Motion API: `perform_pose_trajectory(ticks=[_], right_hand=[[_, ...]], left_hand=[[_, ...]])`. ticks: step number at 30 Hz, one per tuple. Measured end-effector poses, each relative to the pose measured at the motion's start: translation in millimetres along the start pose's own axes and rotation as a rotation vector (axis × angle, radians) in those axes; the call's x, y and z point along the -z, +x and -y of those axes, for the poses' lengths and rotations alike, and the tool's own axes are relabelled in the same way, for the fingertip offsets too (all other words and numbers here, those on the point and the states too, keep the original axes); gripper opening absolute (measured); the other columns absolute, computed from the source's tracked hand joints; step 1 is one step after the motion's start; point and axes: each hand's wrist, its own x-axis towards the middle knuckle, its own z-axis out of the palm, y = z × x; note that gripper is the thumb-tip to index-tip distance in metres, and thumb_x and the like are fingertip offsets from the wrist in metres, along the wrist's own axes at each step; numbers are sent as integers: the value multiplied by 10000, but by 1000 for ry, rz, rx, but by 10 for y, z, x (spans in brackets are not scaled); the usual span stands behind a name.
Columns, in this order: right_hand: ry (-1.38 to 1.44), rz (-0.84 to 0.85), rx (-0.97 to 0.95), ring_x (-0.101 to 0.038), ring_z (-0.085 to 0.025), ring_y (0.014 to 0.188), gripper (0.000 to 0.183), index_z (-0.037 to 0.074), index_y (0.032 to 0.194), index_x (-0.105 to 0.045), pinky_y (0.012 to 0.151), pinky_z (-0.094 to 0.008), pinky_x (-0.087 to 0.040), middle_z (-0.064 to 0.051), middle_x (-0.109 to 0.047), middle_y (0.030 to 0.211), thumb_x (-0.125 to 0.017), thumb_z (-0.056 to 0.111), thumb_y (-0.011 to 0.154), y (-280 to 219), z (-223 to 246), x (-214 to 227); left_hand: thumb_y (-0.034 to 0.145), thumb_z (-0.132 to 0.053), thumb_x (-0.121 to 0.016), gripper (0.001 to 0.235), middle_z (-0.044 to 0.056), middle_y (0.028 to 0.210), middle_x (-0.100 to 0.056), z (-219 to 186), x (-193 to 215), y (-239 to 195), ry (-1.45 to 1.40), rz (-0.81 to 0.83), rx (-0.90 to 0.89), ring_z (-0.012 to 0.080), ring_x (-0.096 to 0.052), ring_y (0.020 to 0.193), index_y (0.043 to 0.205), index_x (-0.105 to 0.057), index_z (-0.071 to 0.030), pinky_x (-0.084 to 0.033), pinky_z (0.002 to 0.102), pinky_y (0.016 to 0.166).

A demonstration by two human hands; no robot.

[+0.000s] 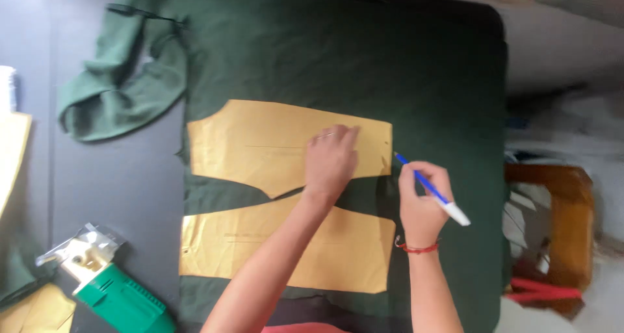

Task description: Tracing patterns onto fabric and cutting them out using an electric rotary cutter and scissors

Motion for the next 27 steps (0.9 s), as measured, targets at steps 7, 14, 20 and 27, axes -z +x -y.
perform_pose_trajectory(ticks=[7, 14, 20, 27], right_hand=[[553, 404, -168, -575, -111, 751, 160, 15, 954, -589, 660, -217, -506, -112, -630, 818, -560, 58, 803, 277, 561, -1297], [466, 612, -165, -606, -59, 709, 134, 123, 918, -633, 659, -192, -514, -23, -655, 753, -576, 135, 798, 262, 868, -2009], [278, 575, 23, -609, -93, 729, 121, 138, 901, -649, 668, -226, -502, -29, -650, 799, -605, 134, 789, 278, 706, -1955], [256, 305, -284, -599, -116, 644, 121, 56, 882, -634, 587, -201, -519, -112, -634, 724, -576, 80, 779, 406, 87, -1305]], left_hand=[[619, -349, -678, 408, -43, 1001, -523, 1028, 474, -251, 240, -298, 287, 160, -564, 848, 988, -547, -235, -435, 327, 739], [484, -437, -763, 709, 57, 1274, -382, 1091, 580, -297, 58, -163, 421, 233, -352, 1210, 1108, -495, -234, -261, 585, 954], [542, -451, -733, 665, 48, 1373, -251, 1068, 694, -269, 33, -16, 480, 243, -173, 1300, 1121, -467, -261, -120, 665, 956], [587, -513, -671, 671, 35, 1399, -199, 1067, 634, -286, 71, 28, 459, 226, -127, 1311, 1177, -435, -297, -126, 673, 940]])
